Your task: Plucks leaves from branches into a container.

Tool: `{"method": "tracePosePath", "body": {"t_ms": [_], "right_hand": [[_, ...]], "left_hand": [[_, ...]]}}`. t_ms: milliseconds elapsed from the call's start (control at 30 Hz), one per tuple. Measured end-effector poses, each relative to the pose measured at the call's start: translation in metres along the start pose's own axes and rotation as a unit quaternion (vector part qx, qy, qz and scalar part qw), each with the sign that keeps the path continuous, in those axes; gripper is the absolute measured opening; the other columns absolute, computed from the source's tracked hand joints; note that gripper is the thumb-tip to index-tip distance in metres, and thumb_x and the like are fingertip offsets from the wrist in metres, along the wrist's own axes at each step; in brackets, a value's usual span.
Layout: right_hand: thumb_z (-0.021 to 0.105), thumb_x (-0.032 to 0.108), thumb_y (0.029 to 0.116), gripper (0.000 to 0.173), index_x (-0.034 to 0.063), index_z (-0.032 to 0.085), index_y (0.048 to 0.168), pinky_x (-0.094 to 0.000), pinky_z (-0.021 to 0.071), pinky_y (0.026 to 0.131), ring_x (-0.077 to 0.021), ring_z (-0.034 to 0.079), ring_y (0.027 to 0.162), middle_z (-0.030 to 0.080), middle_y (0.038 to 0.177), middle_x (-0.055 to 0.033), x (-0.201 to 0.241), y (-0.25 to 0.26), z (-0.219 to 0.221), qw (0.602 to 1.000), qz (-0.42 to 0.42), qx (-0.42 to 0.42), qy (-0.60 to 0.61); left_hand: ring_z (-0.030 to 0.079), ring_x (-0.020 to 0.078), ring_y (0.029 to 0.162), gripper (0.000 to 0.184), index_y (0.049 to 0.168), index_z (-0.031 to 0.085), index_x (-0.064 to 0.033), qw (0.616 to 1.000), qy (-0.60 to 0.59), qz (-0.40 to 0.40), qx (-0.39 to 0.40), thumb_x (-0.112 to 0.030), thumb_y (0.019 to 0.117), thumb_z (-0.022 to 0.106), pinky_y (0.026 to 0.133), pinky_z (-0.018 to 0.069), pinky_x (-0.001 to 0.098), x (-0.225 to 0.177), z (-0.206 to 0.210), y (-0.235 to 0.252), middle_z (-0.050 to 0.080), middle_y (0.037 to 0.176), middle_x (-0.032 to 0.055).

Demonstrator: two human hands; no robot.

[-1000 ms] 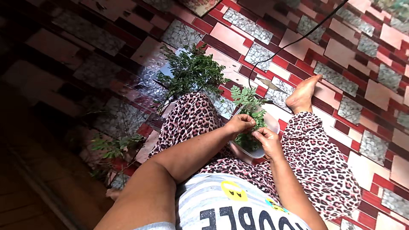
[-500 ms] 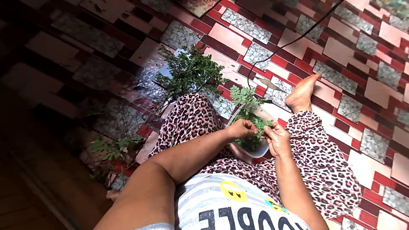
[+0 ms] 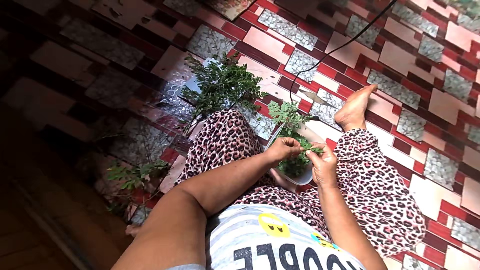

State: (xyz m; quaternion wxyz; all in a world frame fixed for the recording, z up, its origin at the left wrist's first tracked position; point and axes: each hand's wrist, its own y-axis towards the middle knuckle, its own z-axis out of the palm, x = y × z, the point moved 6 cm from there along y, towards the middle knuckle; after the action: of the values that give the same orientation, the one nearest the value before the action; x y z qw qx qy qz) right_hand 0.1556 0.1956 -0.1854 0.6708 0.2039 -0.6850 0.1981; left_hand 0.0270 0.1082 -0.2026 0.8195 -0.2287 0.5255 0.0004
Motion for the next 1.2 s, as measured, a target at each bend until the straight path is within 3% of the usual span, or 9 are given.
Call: {"method": "tracePosePath", "body": {"t_ms": [100,200,267,400,533,633,767,1000,1200], "right_hand": [[0.058,-0.008,0.0815,0.02,0.0074,0.063,0.093,-0.0299,0.057,0.08,-0.0135,0.068,0.094,0.071,0.101,-0.0047,0.003,0.0,0.001,0.999,-0.037,0.031,0.006],[0.05,0.004,0.0927,0.016,0.0083,0.062,0.103,-0.027,0.0554,0.076,-0.0098,0.068,0.081,0.071,0.085,0.0001,0.004,0.0,0.002,0.999,-0.015,0.043,-0.005],[0.056,0.004,0.0961,0.013,0.0055,0.06,0.108,-0.0263,0.0566,0.074,-0.0092,0.067,0.076,0.069,0.081,-0.0001,0.002,-0.001,0.004,0.999,0.02,0.031,0.002],[0.068,-0.004,0.0892,0.013,0.0022,0.067,0.1,-0.0255,0.0579,0.075,-0.0083,0.066,0.076,0.069,0.086,-0.0011,-0.001,-0.003,0.006,0.999,0.039,0.012,-0.016],[0.063,-0.004,0.0931,0.009,0.0048,0.065,0.093,-0.0268,0.0566,0.077,-0.0079,0.064,0.078,0.066,0.084,-0.0001,-0.004,-0.001,0.006,0.999,0.045,0.006,-0.023],[0.057,0.001,0.0985,0.009,0.0067,0.061,0.093,-0.0242,0.0526,0.07,-0.0077,0.062,0.075,0.064,0.082,0.0002,-0.006,0.0,0.003,0.997,0.079,-0.017,-0.013],[0.05,0.008,0.103,0.021,0.0056,0.069,0.096,-0.0243,0.0538,0.073,-0.0088,0.065,0.083,0.069,0.089,-0.0016,-0.003,0.002,-0.002,0.995,0.099,0.001,0.007],[0.065,-0.003,0.0922,0.008,0.0034,0.069,0.09,-0.0262,0.0554,0.078,-0.0095,0.065,0.085,0.07,0.091,-0.0033,-0.002,0.002,-0.002,0.996,0.089,0.003,-0.007],[0.058,-0.002,0.0964,0.01,0.0031,0.063,0.09,-0.029,0.0574,0.076,-0.0116,0.066,0.083,0.067,0.096,-0.0047,-0.004,0.004,-0.006,0.996,0.073,-0.024,-0.05]], "left_hand": [[0.057,0.0072,0.069,0.009,0.093,0.065,-0.0003,1.0,-0.007,-0.002,-0.011,-0.007,0.0996,0.064,0.065,0.0489,0.0219,0.001,-0.002,0.0,0.062,0.079,0.0027],[0.057,0.0065,0.069,0.008,0.095,0.065,0.0001,1.0,-0.001,0.001,-0.013,-0.007,0.099,0.065,0.065,0.049,0.0213,0.0,-0.002,-0.001,0.063,0.08,0.0028],[0.057,0.0065,0.07,0.007,0.096,0.066,0.0002,1.0,0.013,0.003,-0.003,-0.007,0.0984,0.066,0.066,0.0488,0.0218,-0.002,-0.001,-0.002,0.063,0.081,0.0031],[0.057,0.0068,0.071,0.007,0.096,0.066,0.0017,0.999,0.025,0.019,0.015,-0.005,0.097,0.067,0.067,0.0489,0.0227,0.001,-0.001,0.002,0.063,0.082,0.0038],[0.056,0.0066,0.07,0.007,0.094,0.066,0.0012,0.999,0.036,0.015,0.025,-0.005,0.0967,0.068,0.066,0.0484,0.0222,0.001,0.0,0.002,0.062,0.08,0.003],[0.055,0.006,0.069,0.007,0.093,0.065,0.0004,0.998,0.045,0.006,0.036,-0.005,0.0975,0.067,0.066,0.0482,0.0221,0.0,0.002,0.0,0.06,0.079,0.0022],[0.057,0.0065,0.071,0.007,0.093,0.065,-0.0001,0.998,0.035,0.0,0.045,-0.005,0.0979,0.066,0.068,0.0504,0.023,0.003,0.002,0.002,0.061,0.079,0.0016],[0.057,0.006,0.069,0.008,0.092,0.065,-0.0007,0.998,0.026,-0.021,0.052,-0.005,0.0983,0.066,0.067,0.0506,0.0224,0.006,0.005,0.002,0.061,0.077,0.0007],[0.055,0.0056,0.067,0.008,0.092,0.065,-0.0007,0.999,0.013,-0.025,0.041,-0.004,0.0988,0.064,0.064,0.0482,0.021,0.007,0.004,0.002,0.06,0.076,0.0007]]}}
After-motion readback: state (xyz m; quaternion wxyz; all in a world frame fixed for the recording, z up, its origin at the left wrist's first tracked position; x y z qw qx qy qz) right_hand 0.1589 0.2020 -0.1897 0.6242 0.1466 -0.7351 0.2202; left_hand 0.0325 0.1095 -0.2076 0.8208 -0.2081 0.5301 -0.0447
